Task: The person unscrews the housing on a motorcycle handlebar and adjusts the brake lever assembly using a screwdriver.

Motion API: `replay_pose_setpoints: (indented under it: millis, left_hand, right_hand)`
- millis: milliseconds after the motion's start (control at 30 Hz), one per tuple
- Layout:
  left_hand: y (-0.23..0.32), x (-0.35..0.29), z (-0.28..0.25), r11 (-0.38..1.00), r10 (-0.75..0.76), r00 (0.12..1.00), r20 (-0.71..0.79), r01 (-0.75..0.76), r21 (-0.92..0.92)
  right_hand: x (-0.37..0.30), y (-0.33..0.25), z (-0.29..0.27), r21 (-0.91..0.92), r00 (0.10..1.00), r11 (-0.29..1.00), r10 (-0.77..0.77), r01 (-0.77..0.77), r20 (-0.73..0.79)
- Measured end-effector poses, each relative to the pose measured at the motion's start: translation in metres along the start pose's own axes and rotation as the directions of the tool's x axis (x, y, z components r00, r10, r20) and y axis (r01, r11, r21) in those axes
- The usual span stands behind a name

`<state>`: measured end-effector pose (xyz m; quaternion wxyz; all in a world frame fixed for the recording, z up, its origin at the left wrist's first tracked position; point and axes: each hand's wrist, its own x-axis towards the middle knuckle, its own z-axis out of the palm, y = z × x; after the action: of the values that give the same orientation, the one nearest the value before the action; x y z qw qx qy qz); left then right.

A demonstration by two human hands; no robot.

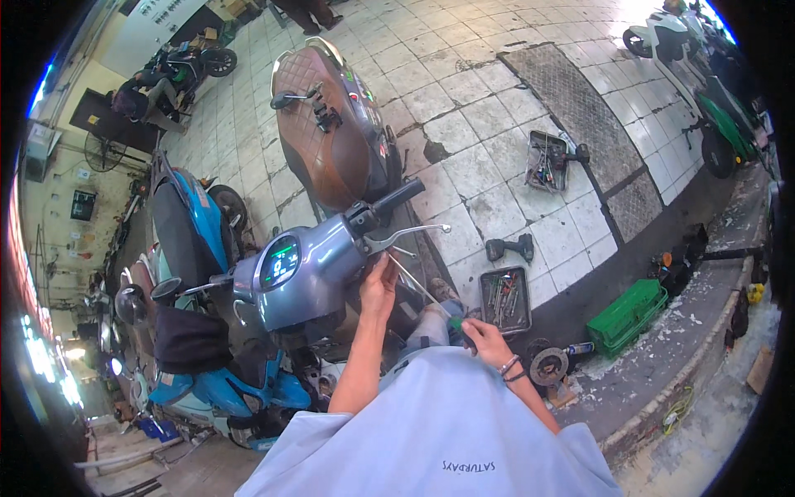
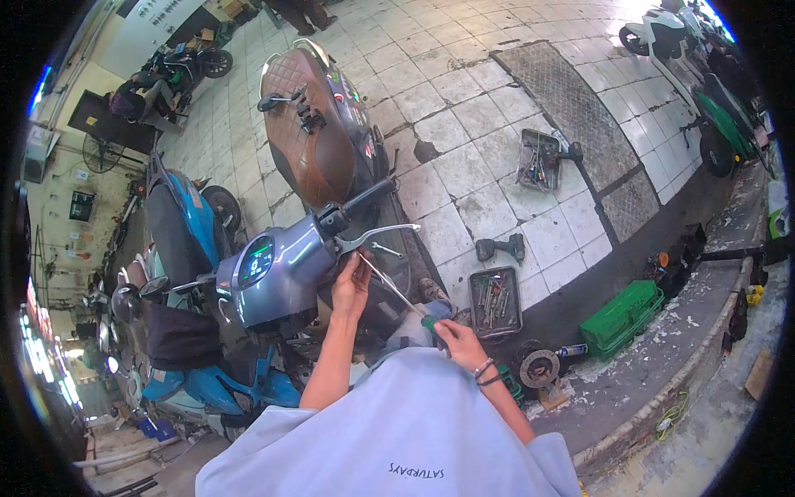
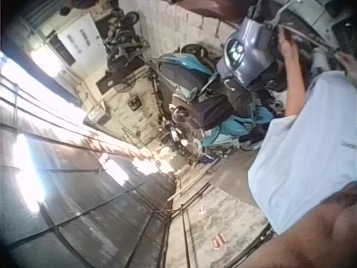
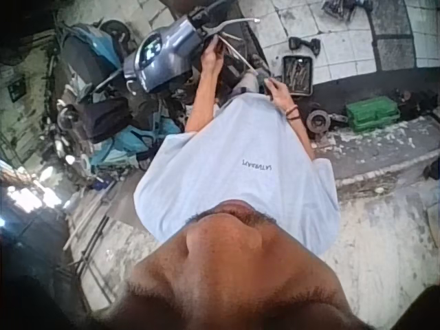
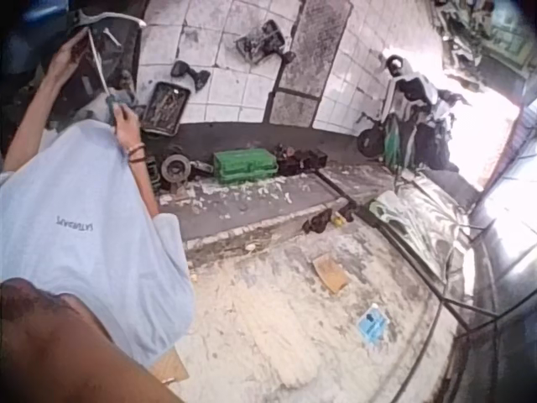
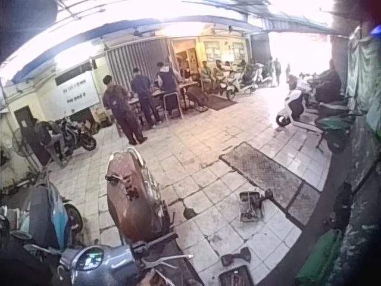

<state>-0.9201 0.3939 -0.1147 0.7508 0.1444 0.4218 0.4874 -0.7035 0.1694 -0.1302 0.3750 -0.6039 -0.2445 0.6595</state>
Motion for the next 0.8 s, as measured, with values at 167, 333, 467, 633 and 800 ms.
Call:
replay_pose_setpoints:
  millis: [167,333,467,633,800]
  left_hand:
    - [-0.001,0.005,-0.009,0.999,0.003,1.0,0.013,-0.002,-0.044]
    - [0.0,0.003,-0.004,0.998,-0.004,1.0,0.014,0.005,-0.055]
    - [0.002,0.001,0.0,0.996,0.007,1.0,-0.028,-0.009,-0.085]
    - [0.001,-0.005,0.005,0.988,-0.028,1.0,-0.011,0.026,-0.15]
    - [0.003,-0.009,0.01,0.978,-0.066,0.998,0.004,0.066,-0.198]
  right_hand:
    - [0.015,-0.003,-0.003,-0.052,0.999,0.998,-0.047,0.045,-0.026]
    - [0.021,-0.011,-0.014,-0.124,0.985,0.98,-0.164,0.156,-0.057]
    - [0.015,-0.023,-0.014,-0.094,0.999,0.995,-0.033,0.03,-0.029]
    - [0.011,-0.026,-0.011,-0.051,0.999,0.998,-0.026,0.024,-0.036]
    - [0.006,-0.038,-0.01,-0.043,0.998,0.999,-0.027,0.025,-0.059]
